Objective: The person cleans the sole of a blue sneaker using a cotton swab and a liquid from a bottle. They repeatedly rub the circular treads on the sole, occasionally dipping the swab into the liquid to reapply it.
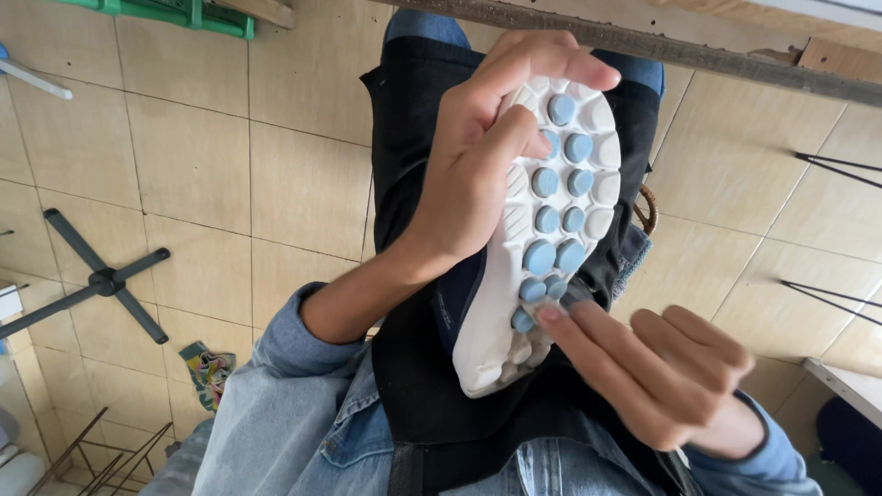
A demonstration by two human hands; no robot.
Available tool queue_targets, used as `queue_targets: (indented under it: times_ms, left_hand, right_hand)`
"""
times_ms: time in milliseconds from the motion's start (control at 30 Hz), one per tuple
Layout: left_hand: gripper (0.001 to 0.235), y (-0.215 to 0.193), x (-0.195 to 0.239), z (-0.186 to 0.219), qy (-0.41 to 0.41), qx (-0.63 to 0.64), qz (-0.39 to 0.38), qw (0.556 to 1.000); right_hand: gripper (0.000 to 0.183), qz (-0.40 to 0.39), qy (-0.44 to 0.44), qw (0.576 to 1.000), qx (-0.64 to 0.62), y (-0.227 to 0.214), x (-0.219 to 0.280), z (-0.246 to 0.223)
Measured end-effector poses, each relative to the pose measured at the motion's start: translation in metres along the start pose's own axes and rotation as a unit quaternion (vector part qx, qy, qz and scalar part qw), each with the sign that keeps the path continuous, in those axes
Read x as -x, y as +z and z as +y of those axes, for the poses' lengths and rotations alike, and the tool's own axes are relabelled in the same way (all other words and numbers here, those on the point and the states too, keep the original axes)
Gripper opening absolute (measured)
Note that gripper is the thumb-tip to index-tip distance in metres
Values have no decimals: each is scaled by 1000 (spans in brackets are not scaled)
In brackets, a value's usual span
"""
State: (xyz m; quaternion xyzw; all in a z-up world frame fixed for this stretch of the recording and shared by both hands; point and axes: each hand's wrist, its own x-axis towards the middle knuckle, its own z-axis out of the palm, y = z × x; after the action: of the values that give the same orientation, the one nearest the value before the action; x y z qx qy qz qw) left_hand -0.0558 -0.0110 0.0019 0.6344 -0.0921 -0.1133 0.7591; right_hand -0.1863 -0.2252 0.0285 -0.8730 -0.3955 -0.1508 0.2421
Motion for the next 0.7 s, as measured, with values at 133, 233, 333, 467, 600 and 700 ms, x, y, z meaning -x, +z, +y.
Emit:
queue_targets:
  times_ms: [133, 233, 333, 467, 600, 700]
  left_hand:
    - [40, 0, -1, -3, -9, -9, 9, 1000]
    - [42, 1, 1, -3, -21, -23, 8, 999]
    - [44, 1, 1, -6, -34, -28, 0, 999]
    - [45, -1, 0, -9, -20, -25, -2, 999]
    - [42, -3, 0, -9, -13, -28, 5, 999]
    - [42, -1, 2, -8, -21, -23, -4, 999]
  right_hand:
    - [7, 27, -39, 995, 89, 5, -21, -7]
    - [9, 29, -43, 993, 109, 6, -17, -8]
    - [10, 18, -35, 991, 126, 1, -13, -7]
    - [24, -29, 45, 999, -2, -9, 6, -7]
    - [24, -13, 28, 1000, -2, -3, 9, -5]
    - [11, 37, 0, 998, 45, 6, -13, -9]
